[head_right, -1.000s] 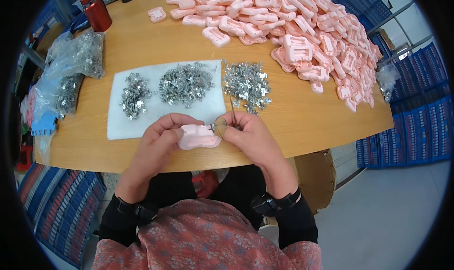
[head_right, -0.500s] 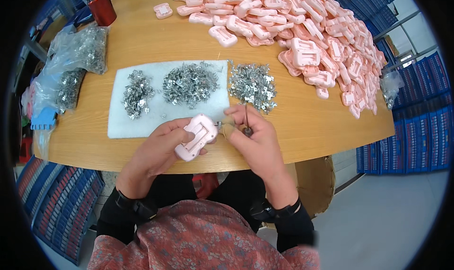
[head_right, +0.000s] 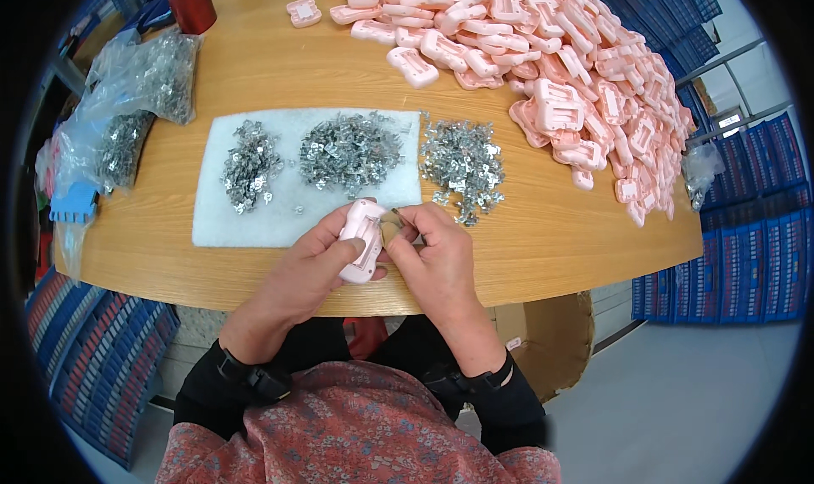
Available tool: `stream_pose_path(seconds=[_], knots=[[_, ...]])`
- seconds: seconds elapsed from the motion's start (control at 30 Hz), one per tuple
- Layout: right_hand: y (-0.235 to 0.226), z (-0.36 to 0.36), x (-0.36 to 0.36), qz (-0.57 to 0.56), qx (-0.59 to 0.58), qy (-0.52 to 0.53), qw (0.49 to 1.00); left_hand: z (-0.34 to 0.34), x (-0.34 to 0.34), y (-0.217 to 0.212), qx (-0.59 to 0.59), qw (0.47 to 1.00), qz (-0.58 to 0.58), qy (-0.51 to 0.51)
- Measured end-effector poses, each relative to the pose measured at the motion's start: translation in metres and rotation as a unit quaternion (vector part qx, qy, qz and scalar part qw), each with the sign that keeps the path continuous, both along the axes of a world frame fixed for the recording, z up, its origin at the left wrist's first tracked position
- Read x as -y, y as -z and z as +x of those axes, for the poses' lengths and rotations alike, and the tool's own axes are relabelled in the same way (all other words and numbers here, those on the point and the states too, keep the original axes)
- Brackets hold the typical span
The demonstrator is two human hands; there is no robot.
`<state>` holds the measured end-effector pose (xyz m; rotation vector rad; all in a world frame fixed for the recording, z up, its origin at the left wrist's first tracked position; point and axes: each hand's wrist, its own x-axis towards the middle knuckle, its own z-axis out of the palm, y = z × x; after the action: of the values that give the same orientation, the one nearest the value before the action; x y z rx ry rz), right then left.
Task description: The person uses a small metal tool to insert tiny metallic pieces into pink plastic casings. They pick up a casing, insert the metal parts one by one, and then place the finished unit on a pile on the table. The process is repeated continuously throughout the clip.
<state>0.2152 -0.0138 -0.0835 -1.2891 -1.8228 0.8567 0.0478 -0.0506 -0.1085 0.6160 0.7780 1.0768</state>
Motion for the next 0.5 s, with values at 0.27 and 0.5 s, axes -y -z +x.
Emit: stream_pose_path(seconds=[0.27,0.5], knots=[[-0.005,-0.012,0.003,0.166,0.198,-0.011,0.966,-0.001,0.001,0.003,-0.069,0.997,0.021,0.005],[-0.006,-0.007,0.011,0.113,0.144,-0.052,0.982,-0.002,0.000,0.004,0.030,0.999,-0.045,-0.003]])
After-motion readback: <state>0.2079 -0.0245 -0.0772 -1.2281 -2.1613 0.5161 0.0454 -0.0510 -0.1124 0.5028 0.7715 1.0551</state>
